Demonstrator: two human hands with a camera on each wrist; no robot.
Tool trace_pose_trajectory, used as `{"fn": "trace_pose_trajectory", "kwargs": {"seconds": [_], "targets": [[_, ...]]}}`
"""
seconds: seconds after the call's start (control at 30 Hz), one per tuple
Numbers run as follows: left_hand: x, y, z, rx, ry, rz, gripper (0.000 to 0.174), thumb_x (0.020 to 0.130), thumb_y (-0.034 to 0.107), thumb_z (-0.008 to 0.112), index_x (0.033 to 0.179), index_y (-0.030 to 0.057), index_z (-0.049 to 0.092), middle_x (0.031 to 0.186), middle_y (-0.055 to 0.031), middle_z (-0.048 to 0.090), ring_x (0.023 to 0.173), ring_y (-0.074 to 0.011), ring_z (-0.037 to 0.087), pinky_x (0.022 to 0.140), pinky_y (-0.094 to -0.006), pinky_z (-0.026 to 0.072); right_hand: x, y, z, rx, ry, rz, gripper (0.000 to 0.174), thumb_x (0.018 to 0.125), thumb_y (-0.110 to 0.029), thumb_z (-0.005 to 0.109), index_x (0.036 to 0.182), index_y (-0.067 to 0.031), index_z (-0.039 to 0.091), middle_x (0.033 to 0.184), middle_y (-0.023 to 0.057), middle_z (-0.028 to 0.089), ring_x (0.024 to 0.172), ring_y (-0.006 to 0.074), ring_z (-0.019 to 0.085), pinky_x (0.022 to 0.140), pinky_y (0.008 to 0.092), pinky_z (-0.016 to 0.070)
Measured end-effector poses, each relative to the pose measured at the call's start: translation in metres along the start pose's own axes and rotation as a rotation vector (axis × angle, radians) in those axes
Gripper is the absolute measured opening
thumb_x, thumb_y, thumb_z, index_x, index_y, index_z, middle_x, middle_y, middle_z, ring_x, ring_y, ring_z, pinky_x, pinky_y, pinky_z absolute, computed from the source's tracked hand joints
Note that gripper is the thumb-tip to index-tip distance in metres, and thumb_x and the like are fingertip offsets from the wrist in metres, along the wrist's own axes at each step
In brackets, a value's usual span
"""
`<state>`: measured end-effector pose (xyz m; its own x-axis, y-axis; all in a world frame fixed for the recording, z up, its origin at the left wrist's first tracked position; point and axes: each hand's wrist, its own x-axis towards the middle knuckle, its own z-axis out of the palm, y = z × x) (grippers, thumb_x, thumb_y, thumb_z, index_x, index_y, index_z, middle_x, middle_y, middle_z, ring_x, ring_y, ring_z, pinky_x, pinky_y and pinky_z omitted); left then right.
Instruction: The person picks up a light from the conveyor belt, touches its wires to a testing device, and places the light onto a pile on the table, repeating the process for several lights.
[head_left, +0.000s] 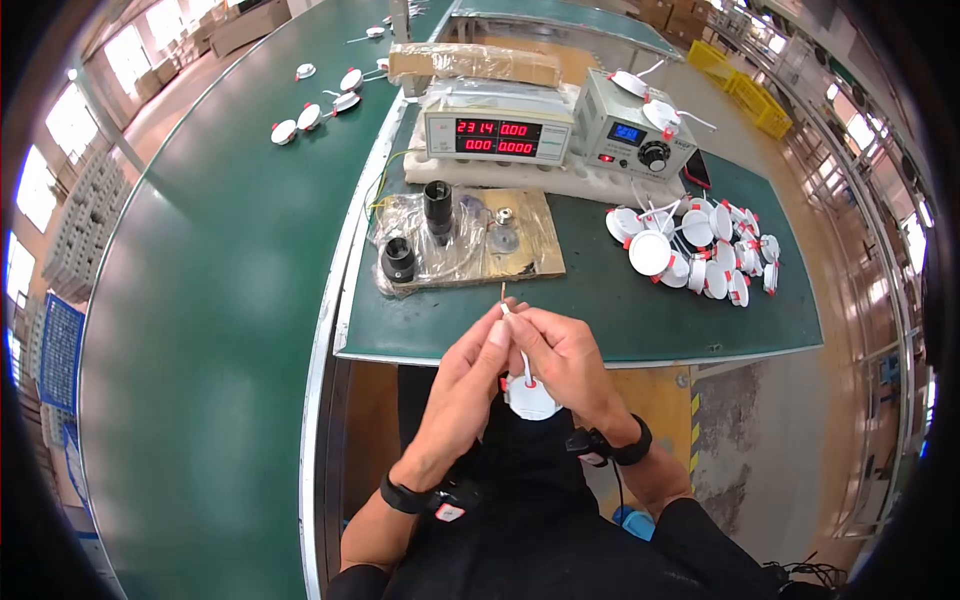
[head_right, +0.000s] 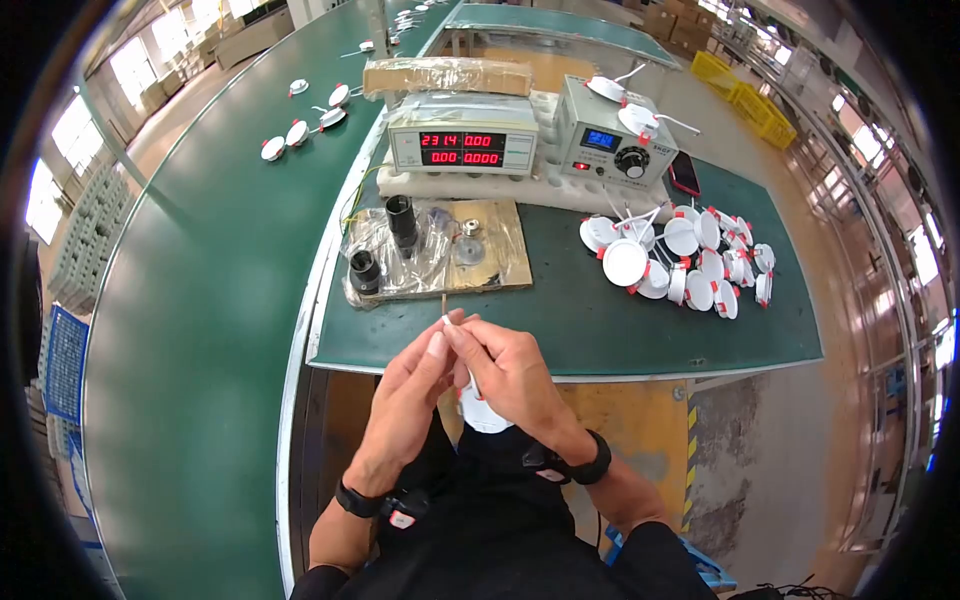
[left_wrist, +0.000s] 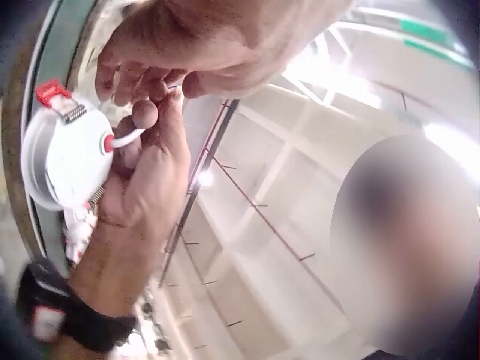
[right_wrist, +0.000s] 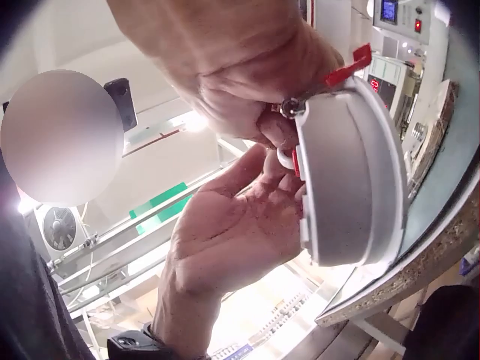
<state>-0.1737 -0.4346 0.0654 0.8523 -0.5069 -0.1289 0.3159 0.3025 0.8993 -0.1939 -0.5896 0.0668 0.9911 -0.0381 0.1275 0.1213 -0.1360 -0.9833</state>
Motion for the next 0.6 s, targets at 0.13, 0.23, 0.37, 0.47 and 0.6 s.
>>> {"fn": "trace_pose_trajectory", "kwargs": {"seconds": [0.13,0.23,0.37,0.47,0.6], "targets": [[0.003,-0.014,-0.012,-0.022,-0.052,-0.046,0.062,0.106,0.028,0.057,0.155,-0.0016,0.033,0.135,-0.0102,0.059,0.119,-0.0155,0.059,0.103,-0.0330,0.0456,0.008,-0.013,-0.010,0.242,-0.049,0.208,0.037,0.109,-0.029,0.049,0.100,0.0010,0.067,0.071,-0.0005,0.061,0.055,0.0022,0.044,0.050,0.0198,0.0351],[-0.001,-0.028,-0.019,-0.048,-0.234,-0.202,0.062,0.099,0.018,0.067,0.151,-0.0007,0.040,0.131,-0.0102,0.061,0.120,-0.0188,0.060,0.104,-0.0362,0.0513,0.021,-0.001,-0.015,0.286,-0.043,0.235,0.037,0.109,-0.030,0.049,0.103,0.0008,0.067,0.070,-0.0010,0.061,0.053,0.0004,0.041,0.048,0.0188,0.0321],[0.016,-0.036,-0.015,-0.269,-0.190,-0.267,0.059,0.092,0.003,0.071,0.145,-0.0018,0.046,0.119,-0.0076,0.065,0.107,-0.0174,0.067,0.081,-0.0416,0.0660,0.040,0.017,-0.020,0.154,-0.002,0.246,0.034,0.106,-0.029,0.054,0.105,0.0005,0.070,0.072,0.0002,0.063,0.054,0.0005,0.043,0.049,0.0191,0.0346],[0.025,-0.033,-0.020,-0.182,-0.190,-0.320,0.059,0.092,0.005,0.072,0.144,-0.0020,0.045,0.117,-0.0095,0.066,0.104,-0.0195,0.069,0.084,-0.0413,0.0648,0.052,0.029,-0.029,-0.015,0.005,0.218,0.033,0.105,-0.028,0.058,0.099,0.0005,0.073,0.070,0.0011,0.065,0.053,0.0014,0.045,0.048,0.0199,0.0358],[0.043,-0.019,-0.019,-0.239,-0.317,-0.401,0.056,0.092,0.004,0.070,0.142,-0.0004,0.043,0.117,-0.0136,0.067,0.105,-0.0285,0.070,0.085,-0.0413,0.0646,0.070,0.032,-0.038,-0.139,0.000,0.272,0.035,0.103,-0.029,0.059,0.090,0.0009,0.072,0.063,0.0019,0.063,0.050,0.0038,0.047,0.047,0.0235,0.0369]]}}
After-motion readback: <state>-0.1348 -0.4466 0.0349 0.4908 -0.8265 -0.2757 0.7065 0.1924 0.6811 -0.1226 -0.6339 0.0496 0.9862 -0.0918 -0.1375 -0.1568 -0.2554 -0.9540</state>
